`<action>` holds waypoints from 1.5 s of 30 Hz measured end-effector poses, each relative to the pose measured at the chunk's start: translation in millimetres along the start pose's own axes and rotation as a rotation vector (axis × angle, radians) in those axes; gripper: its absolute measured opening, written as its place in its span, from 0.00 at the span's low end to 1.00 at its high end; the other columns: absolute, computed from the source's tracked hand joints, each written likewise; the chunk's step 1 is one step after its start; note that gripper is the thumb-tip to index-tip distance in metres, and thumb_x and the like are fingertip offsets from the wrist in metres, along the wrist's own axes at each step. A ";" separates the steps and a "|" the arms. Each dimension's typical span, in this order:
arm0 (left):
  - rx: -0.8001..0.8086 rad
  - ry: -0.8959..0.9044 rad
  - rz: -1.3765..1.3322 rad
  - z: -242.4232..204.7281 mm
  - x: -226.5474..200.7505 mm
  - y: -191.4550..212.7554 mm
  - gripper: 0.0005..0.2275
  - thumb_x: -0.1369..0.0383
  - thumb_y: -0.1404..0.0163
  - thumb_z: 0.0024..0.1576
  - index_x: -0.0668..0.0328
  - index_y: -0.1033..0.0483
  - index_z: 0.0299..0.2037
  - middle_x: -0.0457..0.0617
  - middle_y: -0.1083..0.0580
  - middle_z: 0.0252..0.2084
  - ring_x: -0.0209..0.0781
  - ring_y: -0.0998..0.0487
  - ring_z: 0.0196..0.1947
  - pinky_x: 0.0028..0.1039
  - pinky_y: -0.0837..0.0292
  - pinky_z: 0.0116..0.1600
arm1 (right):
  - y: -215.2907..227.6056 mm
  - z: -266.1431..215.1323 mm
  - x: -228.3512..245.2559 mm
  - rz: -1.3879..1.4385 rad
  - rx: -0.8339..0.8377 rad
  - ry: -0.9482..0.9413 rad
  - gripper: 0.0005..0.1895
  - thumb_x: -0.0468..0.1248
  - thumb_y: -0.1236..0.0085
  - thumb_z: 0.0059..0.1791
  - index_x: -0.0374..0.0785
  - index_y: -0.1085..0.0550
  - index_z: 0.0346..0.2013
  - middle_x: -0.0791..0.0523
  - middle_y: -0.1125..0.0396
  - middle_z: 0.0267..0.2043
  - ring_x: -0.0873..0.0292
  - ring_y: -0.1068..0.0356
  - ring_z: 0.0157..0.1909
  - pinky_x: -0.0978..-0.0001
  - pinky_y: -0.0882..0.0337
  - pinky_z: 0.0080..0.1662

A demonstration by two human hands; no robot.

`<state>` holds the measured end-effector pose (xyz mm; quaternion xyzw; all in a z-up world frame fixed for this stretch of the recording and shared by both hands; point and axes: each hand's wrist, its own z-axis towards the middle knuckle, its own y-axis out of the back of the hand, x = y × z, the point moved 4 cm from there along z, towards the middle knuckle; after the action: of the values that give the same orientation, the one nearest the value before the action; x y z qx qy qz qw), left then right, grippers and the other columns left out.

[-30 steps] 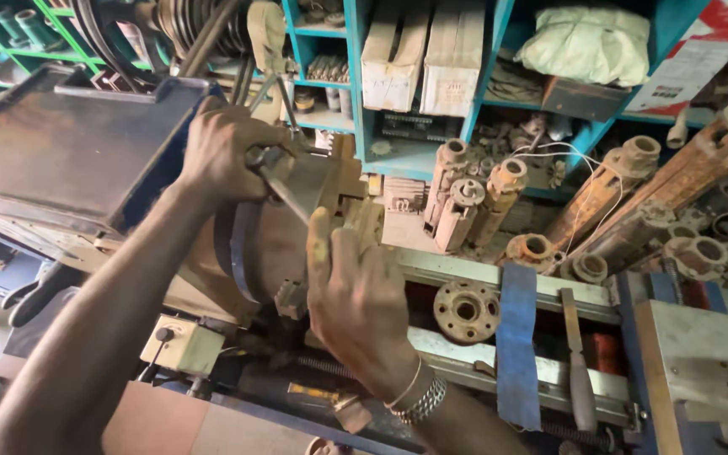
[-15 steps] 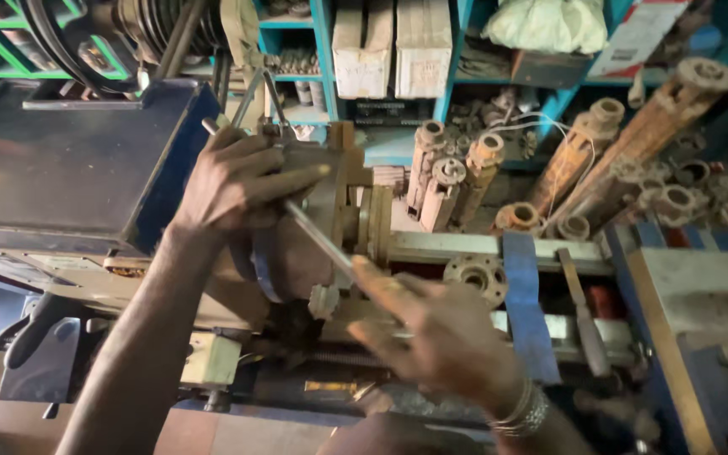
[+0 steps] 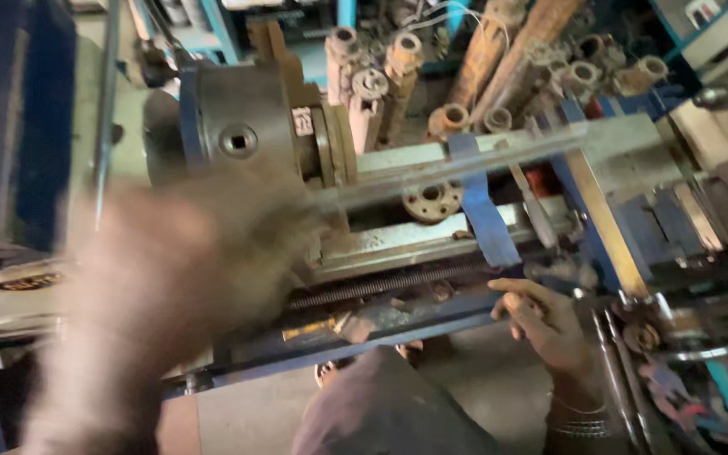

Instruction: The person operates a metal lathe, securing a cylindrical metal part in the chuck and using a cutting tool to machine its surface. They then use a sanding strip to smooth the part while it rotates.

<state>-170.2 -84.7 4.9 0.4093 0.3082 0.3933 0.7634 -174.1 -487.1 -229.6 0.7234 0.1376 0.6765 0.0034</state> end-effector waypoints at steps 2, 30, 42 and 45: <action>0.181 -0.014 -0.098 -15.9 -37.9 -47.6 0.14 0.54 0.44 0.58 0.55 0.21 0.30 0.46 0.25 0.19 0.38 0.25 0.16 0.31 0.31 0.19 | -5.4 -17.4 -19.0 -0.081 -0.083 -0.094 0.17 0.36 0.45 0.52 0.34 0.22 0.54 0.58 0.27 0.30 0.69 0.39 0.28 0.76 0.37 0.31; -0.282 0.856 -0.576 -158.1 111.4 -551.6 0.18 0.60 0.40 0.56 0.65 0.23 0.50 0.55 0.22 0.48 0.58 0.24 0.50 0.51 0.32 0.58 | -62.3 -96.2 -85.2 -0.556 0.214 -0.238 0.24 0.45 0.38 0.47 0.43 0.27 0.57 0.57 0.24 0.37 0.62 0.26 0.36 0.69 0.28 0.38; -0.255 0.789 -0.479 -118.5 100.4 -503.8 0.13 0.65 0.43 0.55 0.63 0.22 0.46 0.58 0.23 0.45 0.57 0.23 0.44 0.45 0.28 0.49 | -19.9 1.7 -62.8 -0.664 0.449 -0.050 0.26 0.45 0.39 0.47 0.38 0.29 0.57 0.52 0.23 0.38 0.52 0.22 0.40 0.63 0.26 0.43; -0.168 0.818 -0.462 -102.4 60.9 -443.7 0.10 0.66 0.44 0.54 0.61 0.20 0.43 0.57 0.21 0.42 0.56 0.21 0.41 0.42 0.26 0.45 | 8.9 14.1 -74.7 -0.702 0.432 -0.055 0.28 0.47 0.38 0.47 0.38 0.30 0.58 0.51 0.23 0.41 0.50 0.22 0.43 0.62 0.26 0.44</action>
<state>-66.4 -151.4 -437.7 0.0787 0.6334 0.3657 0.6774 -162.1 -508.3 -302.1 0.6345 0.5149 0.5701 0.0858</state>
